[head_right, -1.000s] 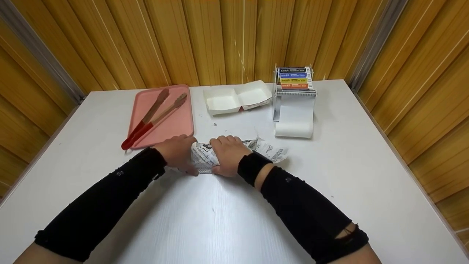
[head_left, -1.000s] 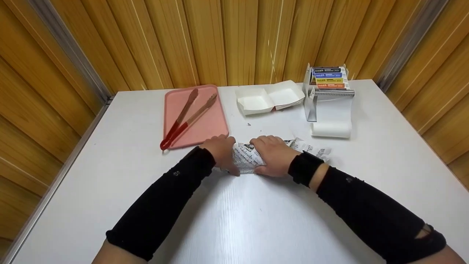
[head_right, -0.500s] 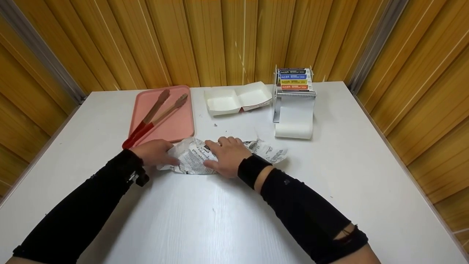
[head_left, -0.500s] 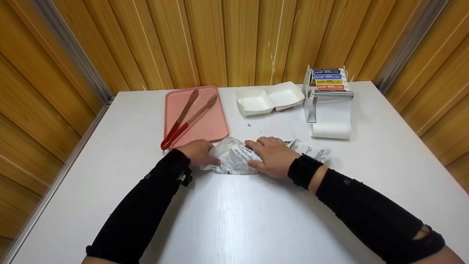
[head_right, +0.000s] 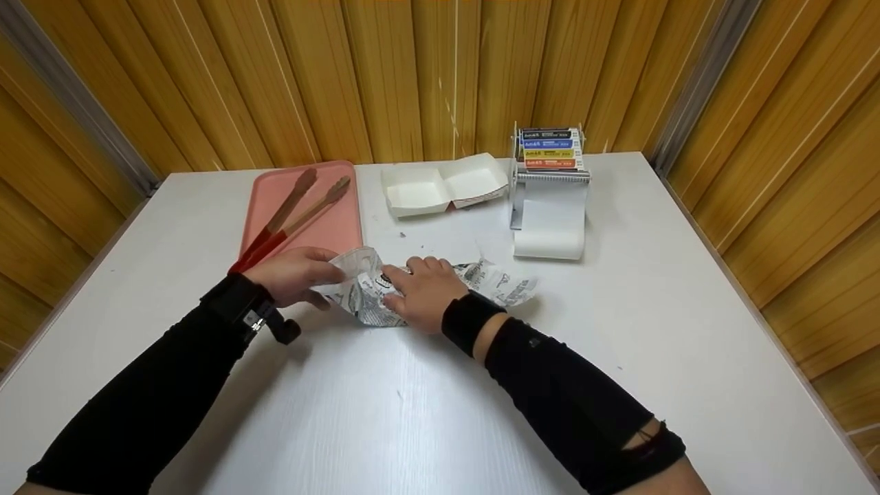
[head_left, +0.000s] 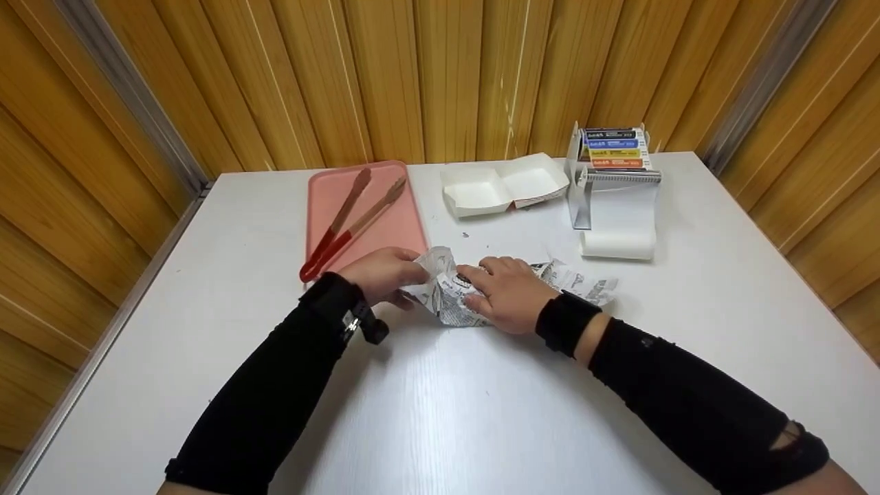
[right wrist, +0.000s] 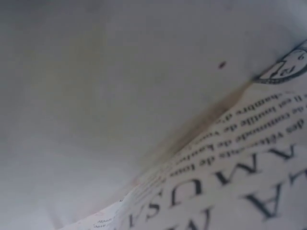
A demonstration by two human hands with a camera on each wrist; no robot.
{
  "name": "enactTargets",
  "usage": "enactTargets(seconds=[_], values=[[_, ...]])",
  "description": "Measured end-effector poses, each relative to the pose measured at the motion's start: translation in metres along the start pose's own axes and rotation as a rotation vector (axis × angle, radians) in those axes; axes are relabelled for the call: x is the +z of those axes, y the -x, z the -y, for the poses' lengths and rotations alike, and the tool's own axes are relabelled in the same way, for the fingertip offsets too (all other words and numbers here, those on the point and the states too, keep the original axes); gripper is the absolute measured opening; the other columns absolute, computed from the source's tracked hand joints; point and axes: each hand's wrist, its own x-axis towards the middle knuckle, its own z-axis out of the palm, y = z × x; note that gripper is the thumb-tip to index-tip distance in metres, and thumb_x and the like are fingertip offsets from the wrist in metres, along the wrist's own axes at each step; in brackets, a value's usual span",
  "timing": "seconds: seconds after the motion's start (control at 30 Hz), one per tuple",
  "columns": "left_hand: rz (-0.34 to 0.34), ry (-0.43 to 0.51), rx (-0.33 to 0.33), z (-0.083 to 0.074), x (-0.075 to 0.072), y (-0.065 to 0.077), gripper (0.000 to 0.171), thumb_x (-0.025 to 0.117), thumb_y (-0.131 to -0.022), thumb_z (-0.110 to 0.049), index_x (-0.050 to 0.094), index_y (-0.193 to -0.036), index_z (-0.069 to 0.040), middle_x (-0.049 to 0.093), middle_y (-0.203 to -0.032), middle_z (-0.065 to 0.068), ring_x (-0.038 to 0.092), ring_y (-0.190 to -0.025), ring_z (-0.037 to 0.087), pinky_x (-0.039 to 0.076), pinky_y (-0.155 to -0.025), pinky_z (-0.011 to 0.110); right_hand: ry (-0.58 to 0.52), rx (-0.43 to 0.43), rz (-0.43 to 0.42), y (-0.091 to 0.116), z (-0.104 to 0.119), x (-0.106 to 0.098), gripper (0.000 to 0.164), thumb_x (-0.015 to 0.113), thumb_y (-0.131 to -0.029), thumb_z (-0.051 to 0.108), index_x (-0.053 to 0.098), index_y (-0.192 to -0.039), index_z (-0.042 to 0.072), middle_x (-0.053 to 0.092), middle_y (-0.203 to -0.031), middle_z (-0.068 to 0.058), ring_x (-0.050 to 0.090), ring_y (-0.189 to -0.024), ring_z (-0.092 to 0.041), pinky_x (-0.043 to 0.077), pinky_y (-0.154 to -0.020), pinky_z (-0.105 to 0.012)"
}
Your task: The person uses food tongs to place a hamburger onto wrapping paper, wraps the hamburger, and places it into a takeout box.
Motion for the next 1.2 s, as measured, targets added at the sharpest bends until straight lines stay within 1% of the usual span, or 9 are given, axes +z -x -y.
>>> enactTargets(seconds=[0.27, 0.37, 0.47, 0.6, 0.7, 0.77, 0.9, 1.1, 1.2], values=[[-0.012, 0.058, 0.05, -0.018, 0.025, -0.004, 0.039, 0.055, -0.105, -0.018, 0.062, -0.132, 0.01, 0.07, -0.116, 0.017, 0.075, -0.086, 0.024, 0.064, -0.082, 0.04, 0.026, 0.003, -0.013, 0.0, 0.0, 0.001, 0.063, 0.046, -0.111, 0.049, 0.041, -0.163, 0.013, 0.054, -0.144, -0.023, 0.048, -0.137, -0.045, 0.034, -0.117, -0.062], [-0.048, 0.095, 0.055, -0.021, 0.031, -0.005, 0.044, 0.051, -0.111, -0.03, 0.063, -0.128, 0.008, 0.068, -0.125, 0.016, 0.076, -0.093, 0.026, 0.064, -0.083, 0.04, 0.038, 0.012, -0.02, -0.001, 0.001, 0.001, 0.06, 0.048, -0.11, 0.046, 0.05, -0.152, 0.004, 0.056, -0.139, -0.022, 0.05, -0.134, -0.043, 0.035, -0.116, -0.06], [-0.082, 0.117, 0.075, -0.021, 0.038, -0.007, 0.041, 0.046, -0.113, -0.028, 0.063, -0.125, 0.006, 0.067, -0.131, 0.016, 0.076, -0.1, 0.027, 0.062, -0.09, 0.044, -0.029, 0.064, -0.043, -0.002, 0.002, 0.002, 0.057, 0.056, -0.105, 0.045, 0.054, -0.142, 0.001, 0.058, -0.135, -0.018, 0.052, -0.132, -0.039, 0.036, -0.116, -0.055], [-0.137, -0.049, 0.153, -0.014, 0.047, -0.013, 0.025, 0.054, -0.104, -0.006, 0.066, -0.124, 0.005, 0.068, -0.129, 0.017, 0.073, -0.102, 0.024, 0.06, -0.095, 0.044, -0.085, 0.09, -0.045, -0.001, 0.003, 0.001, 0.063, 0.06, -0.1, 0.046, 0.052, -0.142, 0.0, 0.058, -0.136, -0.017, 0.05, -0.132, -0.036, 0.034, -0.117, -0.052], [-0.182, -0.23, 0.21, -0.007, 0.052, -0.016, 0.026, 0.063, -0.097, -0.001, 0.069, -0.123, 0.001, 0.071, -0.126, 0.014, 0.07, -0.105, 0.021, 0.06, -0.089, 0.034, -0.043, 0.038, 0.031, 0.0, 0.001, -0.005, 0.066, 0.057, -0.098, 0.048, 0.05, -0.14, -0.004, 0.053, -0.141, -0.019, 0.046, -0.136, -0.038, 0.031, -0.118, -0.055], [-0.204, -0.314, 0.234, -0.002, 0.054, -0.018, 0.028, 0.069, -0.095, -0.004, 0.07, -0.123, -0.001, 0.072, -0.126, 0.012, 0.07, -0.109, 0.021, 0.059, -0.086, 0.029, -0.095, 0.023, 0.076, 0.001, -0.002, -0.011, 0.074, 0.062, -0.095, 0.048, 0.046, -0.145, -0.004, 0.048, -0.148, -0.02, 0.041, -0.142, -0.041, 0.028, -0.121, -0.058], [-0.224, -0.349, 0.237, 0.001, 0.06, -0.022, 0.034, 0.072, -0.092, -0.006, 0.07, -0.126, -0.003, 0.071, -0.129, 0.01, 0.069, -0.116, 0.023, 0.058, -0.089, 0.028, -0.282, 0.022, 0.097, 0.004, -0.008, -0.019, 0.095, 0.08, -0.081, 0.031, 0.036, -0.161, 0.004, 0.041, -0.163, -0.015, 0.036, -0.15, -0.038, 0.025, -0.126, -0.056], [-0.256, -0.436, 0.247, 0.001, 0.068, -0.027, 0.041, 0.074, -0.098, -0.014, 0.068, -0.137, -0.006, 0.065, -0.138, 0.012, 0.064, -0.12, 0.024, 0.056, -0.096, 0.034, -0.455, -0.077, 0.09, 0.002, -0.012, -0.018, 0.089, 0.084, -0.077, 0.002, 0.042, -0.155, 0.007, 0.056, -0.148, -0.008, 0.058, -0.132, -0.025, 0.043, -0.117, -0.044], [-0.265, -0.538, 0.263, 0.001, 0.071, -0.028, 0.044, 0.073, -0.1, -0.019, 0.066, -0.142, -0.006, 0.06, -0.145, 0.014, 0.06, -0.126, 0.025, 0.051, -0.107, 0.037, -0.473, -0.014, 0.058, 0.004, -0.013, -0.02, 0.104, 0.091, -0.072, 0.002, 0.033, -0.159, 0.004, 0.054, -0.15, -0.012, 0.059, -0.131, -0.026, 0.044, -0.116, -0.045]])
